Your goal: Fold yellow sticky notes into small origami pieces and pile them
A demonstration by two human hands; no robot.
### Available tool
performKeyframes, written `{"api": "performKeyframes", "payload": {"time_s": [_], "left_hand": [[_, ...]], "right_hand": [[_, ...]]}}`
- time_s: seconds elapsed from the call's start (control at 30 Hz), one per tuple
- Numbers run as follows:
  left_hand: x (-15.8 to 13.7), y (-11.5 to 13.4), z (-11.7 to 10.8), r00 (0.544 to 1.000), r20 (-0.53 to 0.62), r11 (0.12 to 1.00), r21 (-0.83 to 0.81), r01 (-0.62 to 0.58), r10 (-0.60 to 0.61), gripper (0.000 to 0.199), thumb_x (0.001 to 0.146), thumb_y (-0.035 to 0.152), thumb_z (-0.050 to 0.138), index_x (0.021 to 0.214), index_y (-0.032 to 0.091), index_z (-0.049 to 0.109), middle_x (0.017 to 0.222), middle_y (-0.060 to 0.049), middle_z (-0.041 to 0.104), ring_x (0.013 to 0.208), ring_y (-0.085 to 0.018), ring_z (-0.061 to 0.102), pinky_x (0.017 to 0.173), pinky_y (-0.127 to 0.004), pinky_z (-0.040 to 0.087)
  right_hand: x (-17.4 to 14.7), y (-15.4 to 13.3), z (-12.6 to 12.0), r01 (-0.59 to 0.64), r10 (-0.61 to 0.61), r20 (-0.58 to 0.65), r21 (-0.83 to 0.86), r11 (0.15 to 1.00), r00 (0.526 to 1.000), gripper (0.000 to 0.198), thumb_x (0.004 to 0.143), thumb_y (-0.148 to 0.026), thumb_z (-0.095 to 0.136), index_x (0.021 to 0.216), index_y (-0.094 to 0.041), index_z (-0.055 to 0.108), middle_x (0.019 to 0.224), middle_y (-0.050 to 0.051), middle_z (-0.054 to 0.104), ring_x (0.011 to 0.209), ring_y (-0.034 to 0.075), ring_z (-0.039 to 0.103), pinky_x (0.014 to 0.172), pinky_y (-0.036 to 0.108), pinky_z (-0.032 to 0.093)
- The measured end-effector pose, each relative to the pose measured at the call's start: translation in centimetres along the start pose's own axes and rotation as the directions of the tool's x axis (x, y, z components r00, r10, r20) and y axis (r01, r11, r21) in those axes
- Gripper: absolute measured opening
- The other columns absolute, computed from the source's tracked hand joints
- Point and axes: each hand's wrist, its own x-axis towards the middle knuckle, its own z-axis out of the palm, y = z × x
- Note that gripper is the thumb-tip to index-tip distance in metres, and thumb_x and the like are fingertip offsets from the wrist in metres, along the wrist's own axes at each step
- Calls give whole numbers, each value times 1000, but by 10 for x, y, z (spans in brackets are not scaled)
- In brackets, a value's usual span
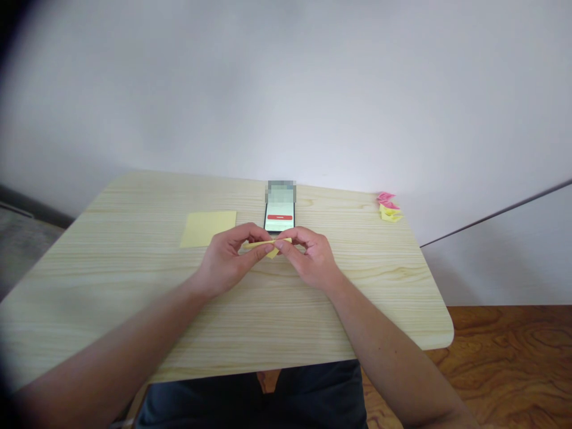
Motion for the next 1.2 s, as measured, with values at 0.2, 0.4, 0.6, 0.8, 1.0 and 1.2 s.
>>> {"api": "performKeyframes", "payload": {"time_s": [0.2,0.4,0.6,0.8,1.0,1.2], "left_hand": [[1,1,-3,999,-52,1000,20,14,-13,18,89,37,71,87,19,72,89,-4,72,86,-20,64,80,-34,48],[1,-2,-2,997,-69,999,26,-19,20,17,90,36,69,87,20,72,89,-4,72,85,-20,64,81,-34,48],[0,-1,-1,999,-35,998,56,-23,25,17,90,37,70,90,21,74,90,-4,73,87,-20,64,79,-34,47],[1,-5,-2,997,-81,998,68,5,0,16,88,37,72,87,21,73,88,-3,72,84,-19,62,77,-33,46],[2,-8,-1,997,-82,1000,25,-3,5,16,88,37,71,87,20,72,86,-4,71,83,-19,61,78,-34,48],[2,-7,0,999,-48,1000,-2,-8,8,17,88,37,72,86,20,72,86,-5,72,85,-20,64,77,-34,49]], "right_hand": [[1,-1,-1,8,-8,-42,4,1000,999,16,91,-38,73,96,-23,75,85,2,76,78,17,72,73,31,57],[1,0,-1,0,-1,-50,-12,1000,999,18,88,-40,75,96,-24,76,86,2,77,78,18,72,73,31,58],[1,1,1,51,-55,-50,-80,995,997,11,89,-34,75,95,-25,77,92,2,77,84,18,69,77,31,54],[2,2,-1,44,-53,-98,-98,994,994,12,89,-37,74,93,-25,76,89,2,76,83,19,69,77,33,54],[2,1,-1,42,-51,-91,-102,994,995,13,88,-37,75,95,-26,77,93,2,78,86,20,71,80,34,56],[2,-2,-1,68,-85,-91,-176,982,992,11,88,-35,74,92,-26,77,90,2,78,84,20,71,81,35,57]]}}
